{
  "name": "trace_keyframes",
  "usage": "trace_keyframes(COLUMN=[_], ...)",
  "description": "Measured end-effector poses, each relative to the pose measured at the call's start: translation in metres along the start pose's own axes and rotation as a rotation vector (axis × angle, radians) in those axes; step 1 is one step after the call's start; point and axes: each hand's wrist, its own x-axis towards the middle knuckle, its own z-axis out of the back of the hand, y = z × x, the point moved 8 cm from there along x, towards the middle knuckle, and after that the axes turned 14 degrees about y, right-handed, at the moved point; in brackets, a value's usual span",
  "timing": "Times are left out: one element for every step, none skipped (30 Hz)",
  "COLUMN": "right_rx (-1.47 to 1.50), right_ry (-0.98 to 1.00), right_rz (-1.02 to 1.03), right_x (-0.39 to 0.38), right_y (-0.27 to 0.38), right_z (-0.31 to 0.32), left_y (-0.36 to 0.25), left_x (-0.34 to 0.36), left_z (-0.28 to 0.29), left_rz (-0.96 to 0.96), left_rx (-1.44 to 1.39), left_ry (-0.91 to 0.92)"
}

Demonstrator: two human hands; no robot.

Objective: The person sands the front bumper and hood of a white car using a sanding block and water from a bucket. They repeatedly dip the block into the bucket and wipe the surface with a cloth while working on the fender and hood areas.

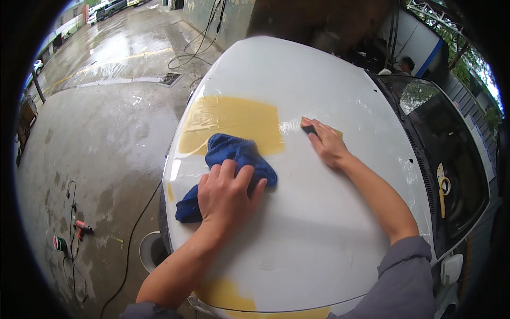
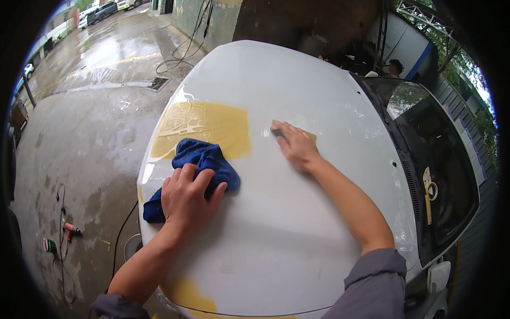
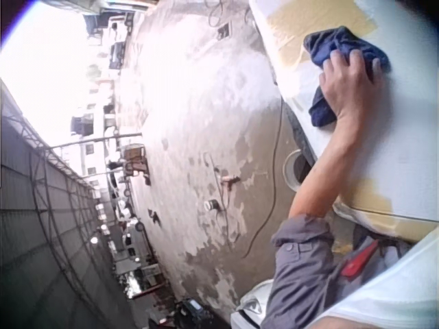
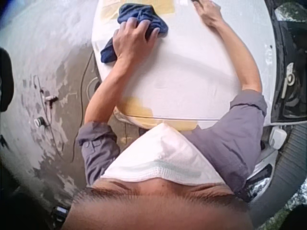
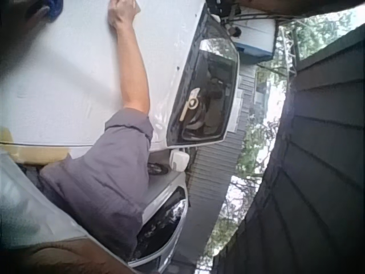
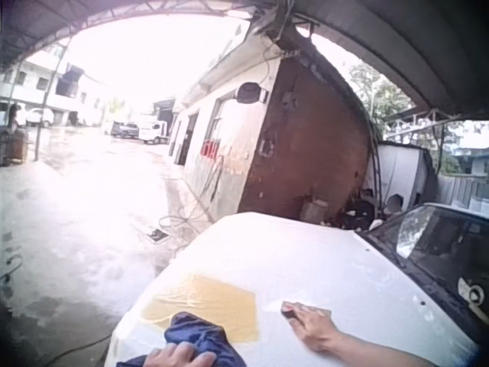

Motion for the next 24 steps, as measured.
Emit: trace_keyframes(right_rx=[0.046,0.02,0.001,-0.019,-0.01,0.001,0.012,0.023,0.016,0.018,0.024,0.024,0.002,-0.028,-0.054,-0.075,-0.097,-0.116,-0.137,-0.148,-0.152,-0.168,-0.192,-0.212], right_ry=[0.011,-0.008,-0.022,-0.037,-0.091,-0.055,-0.02,0.006,0.011,0.025,0.036,0.044,0.063,0.031,0.001,-0.022,-0.009,0.017,0.043,0.077,0.117,0.147,0.159,0.173], right_rz=[0.014,-0.032,-0.08,-0.13,-0.165,-0.104,-0.044,0.021,0.012,0.044,0.064,0.079,-0.003,-0.06,-0.117,-0.164,-0.156,-0.15,-0.149,-0.064,0.026,0.1,0.081,0.071], right_x=[0.02,0.029,0.038,0.04,0.036,0.036,0.024,0.016,0.001,0.009,0.017,0.023,0.043,0.06,0.075,0.082,0.082,0.074,0.061,0.046,0.025,0.013,0.013,0.018], right_y=[-0.004,-0.012,-0.022,-0.034,-0.051,-0.029,-0.009,0.018,0.022,0.022,0.019,0.012,0.001,-0.017,-0.039,-0.051,-0.04,-0.02,-0.003,0.02,0.042,0.051,0.042,0.036], right_z=[0.013,0.026,0.029,0.033,0.025,0.014,0.001,-0.009,-0.01,-0.008,-0.004,0.004,0.009,0.02,0.026,0.03,0.025,0.016,0.008,-0.002,-0.018,-0.024,-0.021,-0.02], left_y=[-0.002,-0.009,-0.014,-0.022,-0.026,-0.018,-0.009,0.002,0.003,0.006,0.005,0.0,-0.003,-0.012,-0.021,-0.028,-0.026,-0.021,-0.019,-0.01,0.002,0.008,0.006,0.004], left_x=[0.002,0.003,0.002,0.006,0.008,0.005,-0.001,-0.006,-0.006,-0.005,-0.003,-0.002,0.0,0.003,0.005,0.007,0.006,0.003,0.0,-0.003,-0.008,-0.009,-0.006,-0.005], left_z=[-0.001,0.0,-0.002,0.0,0.0,0.003,0.0,0.002,0.0,-0.001,-0.001,-0.001,-0.001,-0.001,-0.002,-0.004,-0.002,-0.001,-0.001,0.001,0.002,0.002,0.0,0.001], left_rz=[-0.006,-0.016,-0.042,-0.064,-0.076,-0.064,-0.033,-0.005,0.005,0.019,0.011,0.0,-0.01,-0.04,-0.069,-0.087,-0.089,-0.084,-0.083,-0.055,-0.02,-0.001,-0.008,-0.009], left_rx=[-0.011,-0.026,-0.056,-0.063,-0.067,-0.046,-0.017,0.011,0.014,0.019,0.015,0.006,-0.002,-0.021,-0.04,-0.053,-0.039,-0.029,-0.022,-0.008,0.01,0.014,0.007,0.006], left_ry=[0.001,-0.001,-0.011,-0.03,-0.029,-0.029,-0.016,0.004,0.01,0.017,0.013,0.007,0.001,-0.014,-0.023,-0.03,-0.043,-0.044,-0.045,-0.042,-0.032,-0.03,-0.028,-0.026])
